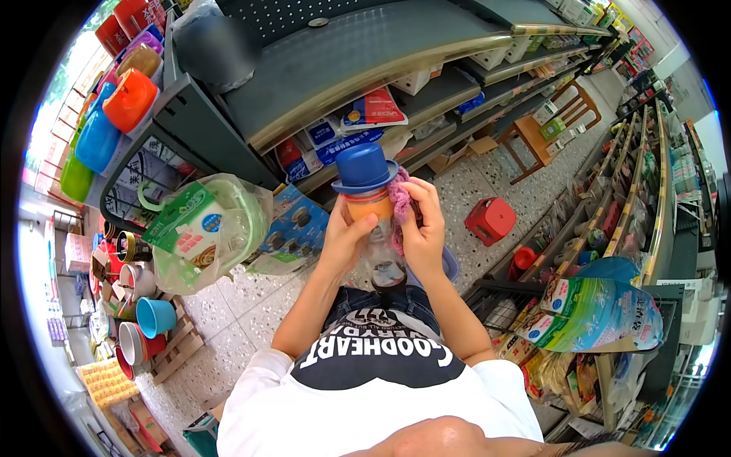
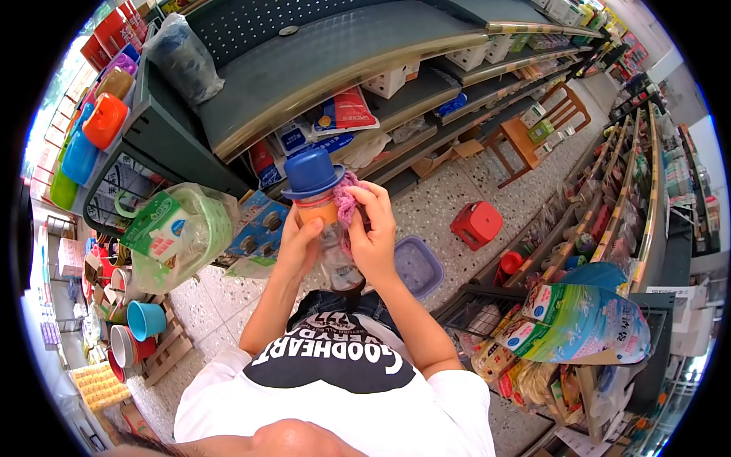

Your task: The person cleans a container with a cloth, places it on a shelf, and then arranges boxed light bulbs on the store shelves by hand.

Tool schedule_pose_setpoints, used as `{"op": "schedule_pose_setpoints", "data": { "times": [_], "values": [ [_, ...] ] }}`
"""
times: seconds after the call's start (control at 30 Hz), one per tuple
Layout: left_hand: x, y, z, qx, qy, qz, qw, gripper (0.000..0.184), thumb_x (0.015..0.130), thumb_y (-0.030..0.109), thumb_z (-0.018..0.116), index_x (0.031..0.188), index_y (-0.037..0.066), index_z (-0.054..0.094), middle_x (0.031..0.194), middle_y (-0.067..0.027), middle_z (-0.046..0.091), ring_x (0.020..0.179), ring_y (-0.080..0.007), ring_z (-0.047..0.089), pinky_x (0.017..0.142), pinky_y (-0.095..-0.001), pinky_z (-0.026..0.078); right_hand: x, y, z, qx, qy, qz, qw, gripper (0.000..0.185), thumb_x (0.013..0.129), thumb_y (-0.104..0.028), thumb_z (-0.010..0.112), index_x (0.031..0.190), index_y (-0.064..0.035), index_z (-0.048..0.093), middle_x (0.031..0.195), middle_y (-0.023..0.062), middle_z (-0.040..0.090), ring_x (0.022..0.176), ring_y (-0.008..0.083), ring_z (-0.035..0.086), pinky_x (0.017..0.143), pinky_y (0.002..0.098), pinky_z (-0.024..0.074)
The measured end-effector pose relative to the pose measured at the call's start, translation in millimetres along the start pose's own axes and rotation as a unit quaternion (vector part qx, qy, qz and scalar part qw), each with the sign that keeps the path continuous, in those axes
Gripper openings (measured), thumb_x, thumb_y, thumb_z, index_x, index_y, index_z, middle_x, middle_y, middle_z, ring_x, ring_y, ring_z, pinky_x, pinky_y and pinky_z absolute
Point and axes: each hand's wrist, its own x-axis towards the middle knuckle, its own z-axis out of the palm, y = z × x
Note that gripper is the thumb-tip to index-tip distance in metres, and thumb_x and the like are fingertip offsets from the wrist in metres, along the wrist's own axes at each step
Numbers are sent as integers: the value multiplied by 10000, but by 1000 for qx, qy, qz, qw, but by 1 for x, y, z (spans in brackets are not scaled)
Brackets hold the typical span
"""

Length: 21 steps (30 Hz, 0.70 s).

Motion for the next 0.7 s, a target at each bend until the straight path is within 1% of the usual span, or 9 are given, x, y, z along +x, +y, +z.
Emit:
{"op": "schedule_pose_setpoints", "data": {
  "times": [0.1,0.13,0.23,0.27,0.37,0.4,0.47,0.67,0.7],
  "values": [
    [3,-1,5,-13,9,2,1000,674,839,122,740,1394,21,372,1314,-95,539,1220,-191,528,1049,-345,407,-9,4,-4,-52,-7,-47,998,332,835,85,549,1129,-46,631,1188,123,528,1025,214,556,869,288,434],
    [3,-1,7,-20,17,6,1000,667,846,130,733,1396,21,372,1316,-97,538,1222,-192,527,1052,-346,405,-10,4,-5,-65,-8,-66,996,324,820,79,570,1107,-51,641,1151,131,526,1009,237,550,870,305,432],
    [6,-4,9,-20,43,18,999,635,859,145,718,1386,24,384,1314,-112,546,1217,-206,537,1055,-348,404,-14,0,-6,-88,-13,-71,993,313,807,74,588,1086,-52,653,1136,136,527,1012,254,549,877,310,430],
    [8,-4,9,-16,51,22,998,623,863,148,713,1380,24,390,1311,-119,550,1213,-212,543,1055,-349,405,-15,0,-6,-78,-13,-60,995,303,790,71,602,1061,-50,663,1127,143,526,1002,260,550,876,316,433],
    [17,-3,10,-24,42,27,998,613,869,248,712,1355,19,416,1309,-162,555,1223,-283,562,1042,-401,449,-23,6,-9,-109,-30,-69,991,295,787,67,617,1054,-43,675,1120,164,525,986,273,566,848,325,461],
    [20,-3,9,-12,39,41,998,611,871,249,709,1354,17,416,1307,-172,557,1223,-292,564,1038,-403,455,-26,-2,-8,-66,-41,-17,997,269,774,57,623,1020,-36,675,1093,163,523,975,286,564,839,336,462],
    [24,-3,8,12,32,68,997,605,876,252,703,1352,13,417,1303,-191,561,1223,-308,568,1031,-407,468,-28,0,-10,-82,-37,-24,996,258,757,53,619,995,-32,672,1087,167,517,963,299,560,840,343,460],
    [27,-7,16,49,20,103,993,583,884,256,693,1343,9,432,1291,-190,574,1223,-296,568,1020,-389,467,-39,9,-19,-132,-22,-75,988,261,718,53,599,957,-27,666,1088,196,494,918,314,544,809,347,455],
    [28,-2,17,32,20,98,995,583,884,256,693,1344,10,434,1292,-185,575,1223,-298,568,1025,-392,462,-43,9,-20,-138,-17,-79,987,263,714,55,596,954,-28,666,1090,202,489,912,315,541,802,345,453]
  ]
}}
